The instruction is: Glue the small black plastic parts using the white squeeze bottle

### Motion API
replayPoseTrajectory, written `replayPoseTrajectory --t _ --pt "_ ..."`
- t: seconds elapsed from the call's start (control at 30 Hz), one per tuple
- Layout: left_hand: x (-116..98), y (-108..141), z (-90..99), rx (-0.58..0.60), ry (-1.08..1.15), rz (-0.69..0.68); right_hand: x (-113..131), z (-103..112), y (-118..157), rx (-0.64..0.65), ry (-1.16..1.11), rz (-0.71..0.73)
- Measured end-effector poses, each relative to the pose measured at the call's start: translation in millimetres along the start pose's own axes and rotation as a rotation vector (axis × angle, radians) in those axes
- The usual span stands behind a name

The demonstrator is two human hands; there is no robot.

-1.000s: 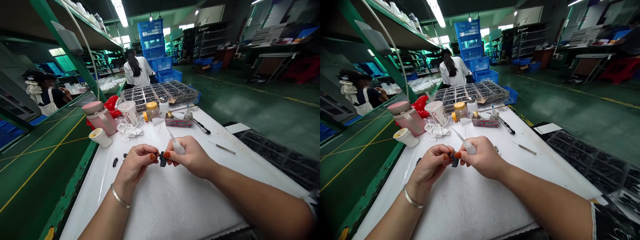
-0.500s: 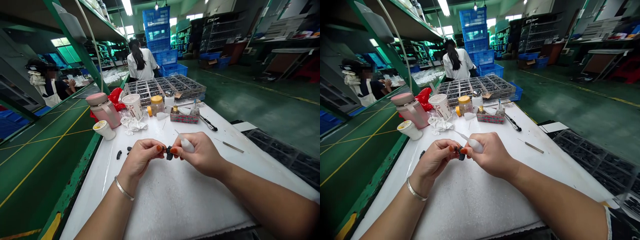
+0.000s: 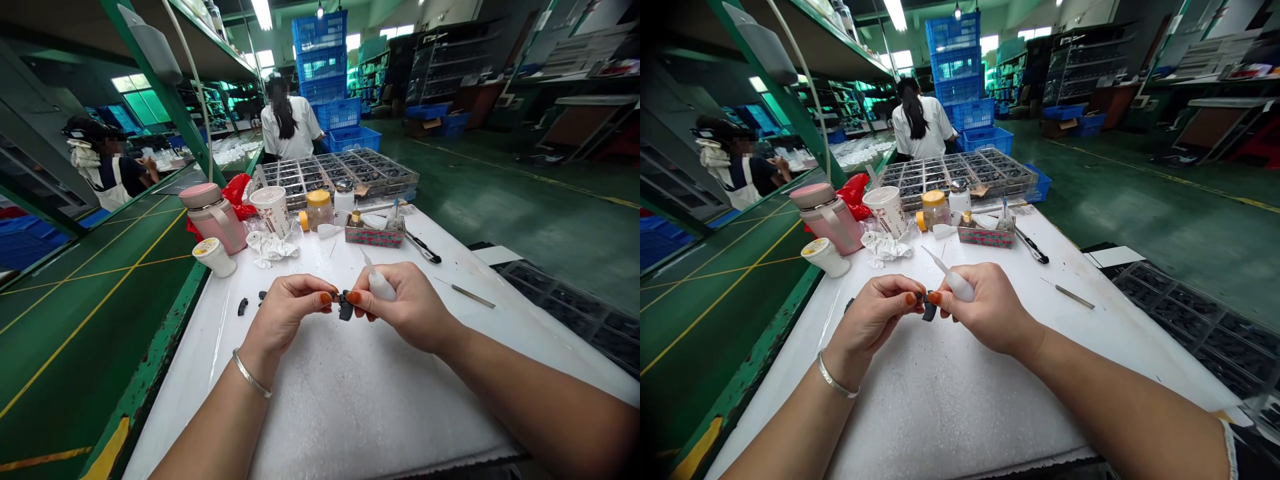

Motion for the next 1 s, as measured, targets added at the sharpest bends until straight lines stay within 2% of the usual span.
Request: replayPoseTrajectory --t 0.57,0.73,0.87,1.0 --pt "1 0 1.9 -0.006 -0.034 -0.014 8 2 -2 -0.002 0.186 0.097" --pt "-3 1 1.9 -0.018 -0.071 -0.059 9 3 -2 -0.001 0.248 0.122" --pt "-11 3 0.3 -0.033 -0.155 -0.131 1 2 -3 0.015 0.216 0.049" --pt "-11 4 -0.7 -0.037 -0.156 -0.147 -11 -5 -1 0.042 0.019 -0.082"
Point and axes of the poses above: each hand's wrist, its own y-axis away from the middle knuckle, its own z-axis out of the back of the hand, x = y × z, the point moved 8 cm from there along -y, towards the middle knuckle, and after that the axes turned 9 degrees about z, right-handed, at the moved point
